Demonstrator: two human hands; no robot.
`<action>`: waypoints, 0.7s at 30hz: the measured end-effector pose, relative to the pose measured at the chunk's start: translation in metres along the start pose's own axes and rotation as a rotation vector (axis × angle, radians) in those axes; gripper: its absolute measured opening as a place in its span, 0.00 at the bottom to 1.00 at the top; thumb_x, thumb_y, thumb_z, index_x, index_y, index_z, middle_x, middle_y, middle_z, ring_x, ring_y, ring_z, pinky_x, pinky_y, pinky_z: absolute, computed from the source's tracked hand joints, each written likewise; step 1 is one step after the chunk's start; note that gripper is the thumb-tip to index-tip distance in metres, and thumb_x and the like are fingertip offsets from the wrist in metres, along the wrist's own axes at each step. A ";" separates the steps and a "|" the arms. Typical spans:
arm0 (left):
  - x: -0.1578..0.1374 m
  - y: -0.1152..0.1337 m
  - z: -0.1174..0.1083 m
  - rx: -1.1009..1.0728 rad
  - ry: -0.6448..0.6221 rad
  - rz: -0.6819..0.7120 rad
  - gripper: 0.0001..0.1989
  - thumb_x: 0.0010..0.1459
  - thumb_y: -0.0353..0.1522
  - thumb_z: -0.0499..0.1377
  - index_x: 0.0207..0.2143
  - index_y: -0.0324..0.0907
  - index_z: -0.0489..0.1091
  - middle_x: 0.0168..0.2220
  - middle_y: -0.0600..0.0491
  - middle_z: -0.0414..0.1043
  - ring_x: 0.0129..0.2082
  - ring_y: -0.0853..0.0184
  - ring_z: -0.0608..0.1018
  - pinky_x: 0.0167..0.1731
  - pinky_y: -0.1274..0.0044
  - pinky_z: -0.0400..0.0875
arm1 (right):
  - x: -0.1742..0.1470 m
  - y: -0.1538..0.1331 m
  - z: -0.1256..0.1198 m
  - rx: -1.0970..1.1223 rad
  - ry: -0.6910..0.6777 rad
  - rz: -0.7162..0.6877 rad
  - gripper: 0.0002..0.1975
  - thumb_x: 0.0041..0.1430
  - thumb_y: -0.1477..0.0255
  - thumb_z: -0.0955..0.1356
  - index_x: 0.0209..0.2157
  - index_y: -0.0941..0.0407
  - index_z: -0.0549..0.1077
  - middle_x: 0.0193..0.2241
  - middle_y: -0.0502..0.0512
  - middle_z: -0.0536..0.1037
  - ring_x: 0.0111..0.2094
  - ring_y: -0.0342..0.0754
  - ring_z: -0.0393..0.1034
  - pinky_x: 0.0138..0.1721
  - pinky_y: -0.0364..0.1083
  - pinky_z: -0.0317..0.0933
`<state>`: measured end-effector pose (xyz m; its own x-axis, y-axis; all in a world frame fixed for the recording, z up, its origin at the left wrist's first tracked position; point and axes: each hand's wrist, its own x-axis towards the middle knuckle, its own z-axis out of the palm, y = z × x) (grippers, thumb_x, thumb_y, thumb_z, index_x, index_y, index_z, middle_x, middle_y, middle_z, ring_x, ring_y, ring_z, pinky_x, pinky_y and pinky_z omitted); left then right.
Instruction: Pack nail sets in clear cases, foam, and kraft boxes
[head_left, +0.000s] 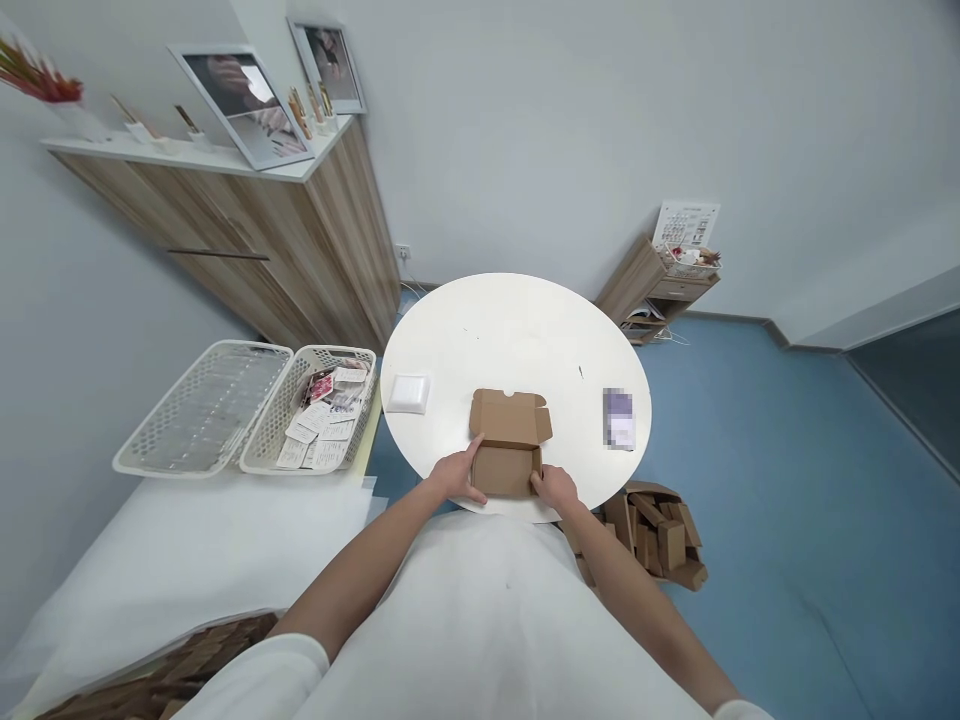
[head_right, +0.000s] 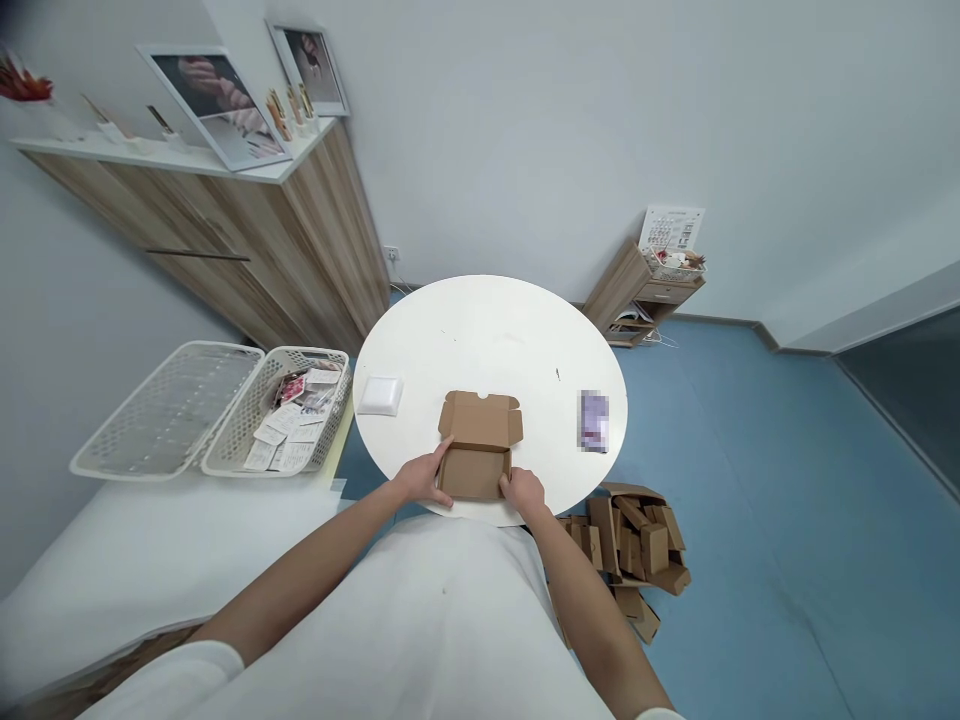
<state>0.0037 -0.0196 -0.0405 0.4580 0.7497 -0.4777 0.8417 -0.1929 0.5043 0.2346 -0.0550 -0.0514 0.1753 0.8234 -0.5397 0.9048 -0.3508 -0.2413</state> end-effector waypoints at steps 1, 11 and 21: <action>0.000 0.000 0.001 -0.003 0.004 0.000 0.63 0.29 0.47 0.65 0.60 0.48 0.26 0.49 0.46 0.65 0.47 0.53 0.70 0.39 0.72 0.63 | 0.000 0.000 0.001 -0.013 0.000 0.008 0.12 0.55 0.66 0.58 0.27 0.57 0.68 0.29 0.59 0.74 0.32 0.51 0.69 0.27 0.44 0.54; 0.003 -0.002 0.008 -0.057 0.081 0.000 0.62 0.27 0.45 0.66 0.60 0.46 0.33 0.44 0.43 0.68 0.43 0.49 0.71 0.36 0.69 0.64 | 0.007 -0.012 0.003 -0.034 0.076 0.069 0.09 0.52 0.70 0.61 0.27 0.56 0.72 0.28 0.62 0.76 0.36 0.55 0.70 0.31 0.48 0.58; 0.004 -0.002 0.003 -0.203 0.075 0.112 0.64 0.24 0.44 0.68 0.61 0.46 0.35 0.55 0.42 0.57 0.53 0.50 0.63 0.45 0.68 0.60 | -0.008 -0.007 0.007 -0.042 0.080 0.048 0.13 0.55 0.62 0.59 0.35 0.57 0.66 0.32 0.63 0.74 0.35 0.55 0.70 0.32 0.49 0.57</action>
<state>0.0046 -0.0180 -0.0461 0.5168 0.7769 -0.3597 0.7083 -0.1519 0.6894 0.2245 -0.0621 -0.0517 0.2477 0.8398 -0.4831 0.9098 -0.3730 -0.1821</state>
